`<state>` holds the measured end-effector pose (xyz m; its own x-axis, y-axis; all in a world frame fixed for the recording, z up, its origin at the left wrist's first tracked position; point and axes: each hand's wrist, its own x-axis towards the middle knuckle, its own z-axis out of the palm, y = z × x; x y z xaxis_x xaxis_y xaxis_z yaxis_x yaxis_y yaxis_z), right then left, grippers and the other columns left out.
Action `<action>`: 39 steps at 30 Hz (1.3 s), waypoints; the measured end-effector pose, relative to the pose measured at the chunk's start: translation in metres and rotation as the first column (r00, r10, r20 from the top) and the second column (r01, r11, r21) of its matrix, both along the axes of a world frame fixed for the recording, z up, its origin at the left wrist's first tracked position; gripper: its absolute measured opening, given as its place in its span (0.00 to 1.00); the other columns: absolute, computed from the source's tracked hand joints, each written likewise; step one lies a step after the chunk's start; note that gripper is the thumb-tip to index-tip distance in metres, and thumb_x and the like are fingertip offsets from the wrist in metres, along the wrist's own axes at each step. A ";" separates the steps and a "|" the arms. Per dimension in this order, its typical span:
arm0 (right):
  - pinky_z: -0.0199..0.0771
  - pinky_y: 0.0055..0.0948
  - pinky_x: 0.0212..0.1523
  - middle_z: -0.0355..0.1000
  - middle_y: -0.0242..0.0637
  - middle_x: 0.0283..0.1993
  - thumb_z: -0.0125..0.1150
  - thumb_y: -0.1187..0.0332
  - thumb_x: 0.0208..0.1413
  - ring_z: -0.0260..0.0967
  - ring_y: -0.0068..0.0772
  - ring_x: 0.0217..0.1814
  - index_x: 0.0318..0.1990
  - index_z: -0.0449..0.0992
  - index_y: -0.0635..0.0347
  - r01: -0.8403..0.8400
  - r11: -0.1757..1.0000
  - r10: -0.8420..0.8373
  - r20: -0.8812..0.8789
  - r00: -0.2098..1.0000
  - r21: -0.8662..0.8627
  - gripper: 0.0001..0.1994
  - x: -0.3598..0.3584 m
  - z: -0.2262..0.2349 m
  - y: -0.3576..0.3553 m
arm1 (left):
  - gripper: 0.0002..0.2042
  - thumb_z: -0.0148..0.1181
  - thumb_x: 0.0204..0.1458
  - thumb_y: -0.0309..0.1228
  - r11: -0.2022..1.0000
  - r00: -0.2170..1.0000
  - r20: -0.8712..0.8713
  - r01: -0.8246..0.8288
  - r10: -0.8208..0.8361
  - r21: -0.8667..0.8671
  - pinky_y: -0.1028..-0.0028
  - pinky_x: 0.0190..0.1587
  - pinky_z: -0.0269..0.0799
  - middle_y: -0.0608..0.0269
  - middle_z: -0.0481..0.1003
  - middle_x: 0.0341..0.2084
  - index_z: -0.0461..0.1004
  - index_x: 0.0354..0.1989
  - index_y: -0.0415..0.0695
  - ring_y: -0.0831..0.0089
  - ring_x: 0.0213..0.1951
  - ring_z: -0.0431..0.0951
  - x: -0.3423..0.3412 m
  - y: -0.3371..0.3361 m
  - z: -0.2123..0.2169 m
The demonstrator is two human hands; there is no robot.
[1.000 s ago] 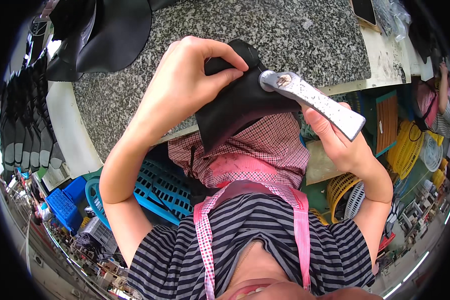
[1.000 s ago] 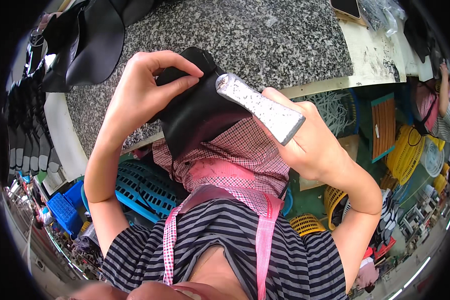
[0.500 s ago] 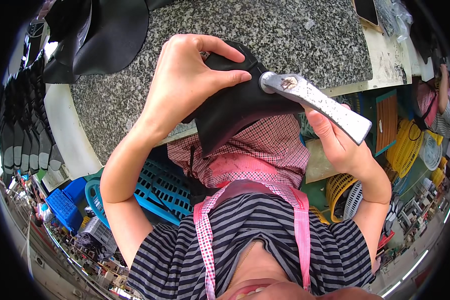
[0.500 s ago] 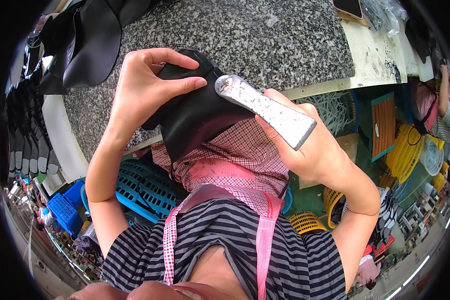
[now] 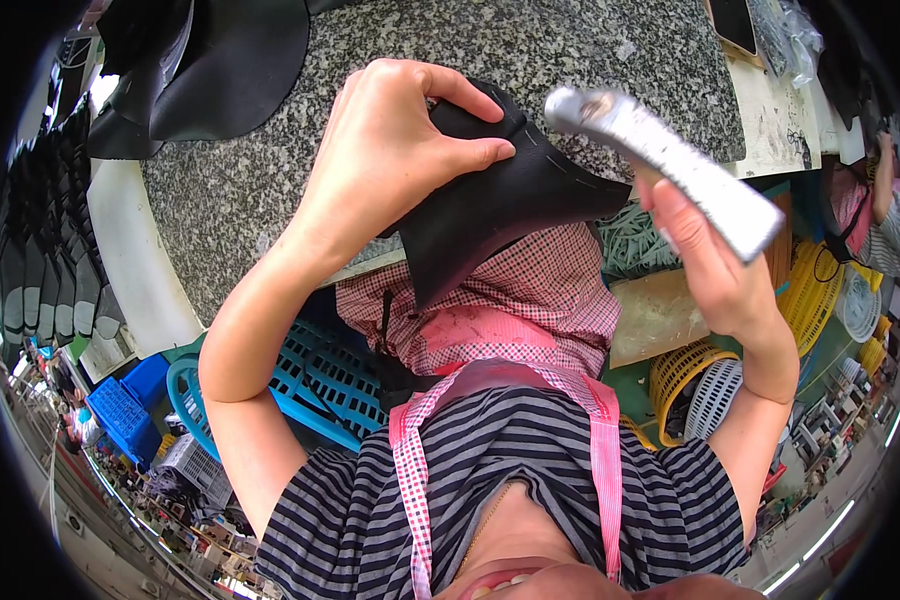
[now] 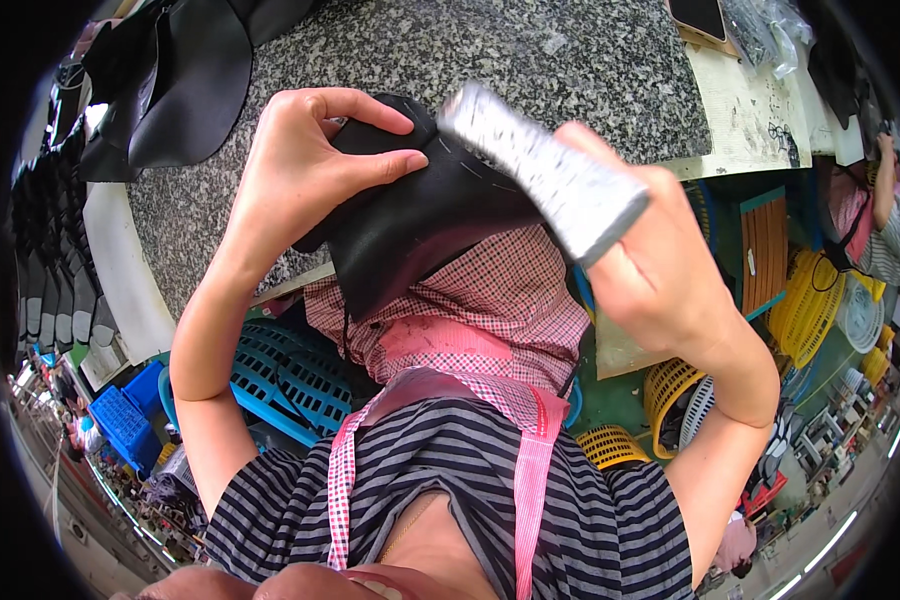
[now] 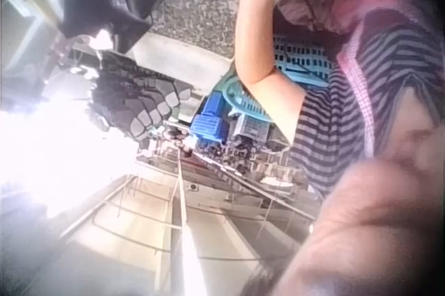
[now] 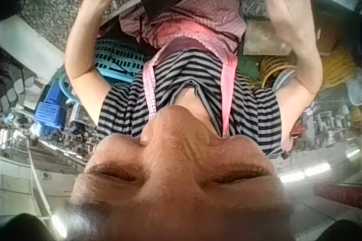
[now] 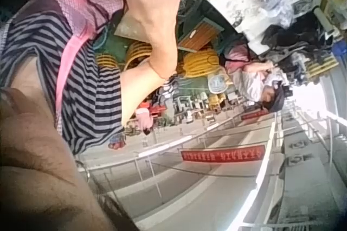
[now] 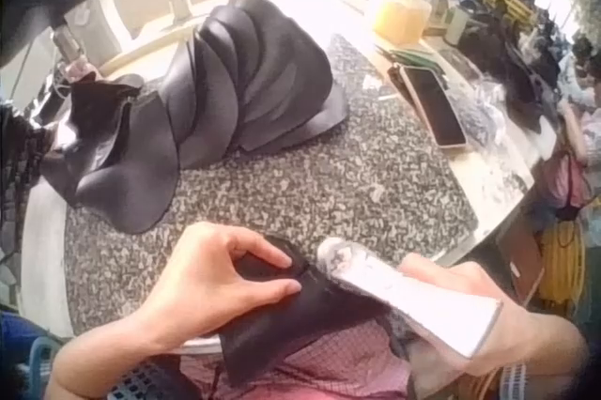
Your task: Hammering leather shoe components on a workbench to flatten or join them.
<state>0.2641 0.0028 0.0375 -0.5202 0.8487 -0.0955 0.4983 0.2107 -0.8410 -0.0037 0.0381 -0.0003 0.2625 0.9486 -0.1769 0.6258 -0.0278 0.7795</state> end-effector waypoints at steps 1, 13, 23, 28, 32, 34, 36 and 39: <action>0.65 0.27 0.31 0.70 0.41 0.33 0.50 0.70 0.60 0.66 0.34 0.29 0.48 0.74 0.71 0.088 0.995 -0.087 0.021 0.996 -0.037 0.14 0.000 0.003 -0.003 | 0.14 0.76 0.39 0.34 1.000 1.000 0.002 -0.001 0.001 0.002 0.78 0.26 0.67 0.68 0.76 0.19 0.84 0.33 0.40 0.84 0.21 0.70 0.000 0.000 0.001; 0.71 0.41 0.32 0.71 0.54 0.29 0.49 0.73 0.60 0.73 0.56 0.33 0.37 0.71 0.71 0.034 0.972 -0.027 -0.035 0.999 0.232 0.08 -0.022 -0.003 0.008 | 0.14 0.75 0.38 0.33 0.997 1.000 0.000 0.031 -0.031 0.067 0.76 0.29 0.69 0.64 0.77 0.19 0.83 0.31 0.39 0.80 0.22 0.72 0.001 -0.001 0.000; 0.74 0.45 0.32 0.72 0.58 0.31 0.48 0.75 0.58 0.74 0.60 0.35 0.47 0.71 0.69 -0.054 0.998 0.049 0.144 0.988 0.032 0.12 -0.029 -0.011 0.004 | 0.14 0.74 0.39 0.32 0.991 0.995 -0.073 0.081 -0.073 0.109 0.74 0.32 0.72 0.60 0.78 0.21 0.81 0.31 0.37 0.75 0.25 0.77 -0.003 -0.006 0.003; 0.74 0.46 0.33 0.73 0.54 0.30 0.46 0.71 0.62 0.74 0.60 0.33 0.52 0.72 0.65 -0.076 0.963 0.073 0.022 0.997 0.258 0.15 -0.031 -0.024 0.008 | 0.13 0.73 0.41 0.27 0.981 0.995 -0.089 -0.027 0.045 0.191 0.73 0.38 0.76 0.56 0.81 0.29 0.80 0.36 0.38 0.69 0.32 0.82 -0.009 -0.036 0.007; 0.72 0.39 0.43 0.76 0.50 0.41 0.42 0.64 0.68 0.74 0.49 0.41 0.58 0.70 0.66 -0.063 0.997 0.060 0.089 0.994 0.033 0.19 -0.027 -0.004 0.012 | 0.12 0.70 0.43 0.27 0.979 0.995 0.018 -0.097 0.095 0.177 0.64 0.45 0.74 0.50 0.79 0.33 0.78 0.36 0.37 0.54 0.40 0.80 -0.005 -0.046 0.002; 0.69 0.34 0.50 0.77 0.46 0.46 0.41 0.59 0.71 0.73 0.39 0.45 0.60 0.69 0.69 -0.064 0.992 0.080 0.156 0.985 -0.106 0.22 -0.029 0.000 0.012 | 0.12 0.70 0.43 0.27 0.980 0.994 0.021 -0.107 0.105 0.167 0.64 0.45 0.74 0.49 0.79 0.33 0.78 0.36 0.37 0.54 0.40 0.80 -0.007 -0.048 0.001; 0.70 0.34 0.51 0.77 0.47 0.46 0.42 0.59 0.71 0.73 0.37 0.46 0.58 0.70 0.71 0.050 0.999 -0.050 -0.010 0.999 -0.013 0.22 -0.030 0.005 0.007 | 0.12 0.70 0.43 0.26 0.982 0.994 0.031 -0.106 0.103 0.157 0.64 0.45 0.74 0.49 0.79 0.33 0.78 0.36 0.36 0.54 0.40 0.80 -0.008 -0.049 0.001; 0.72 0.37 0.42 0.75 0.53 0.42 0.45 0.66 0.66 0.73 0.47 0.39 0.53 0.71 0.73 0.016 0.998 -0.018 0.025 1.000 0.063 0.18 -0.029 -0.009 0.002 | 0.12 0.70 0.44 0.26 0.979 0.996 0.046 -0.077 0.070 0.188 0.64 0.45 0.75 0.48 0.79 0.33 0.78 0.36 0.36 0.54 0.39 0.80 -0.008 -0.046 0.001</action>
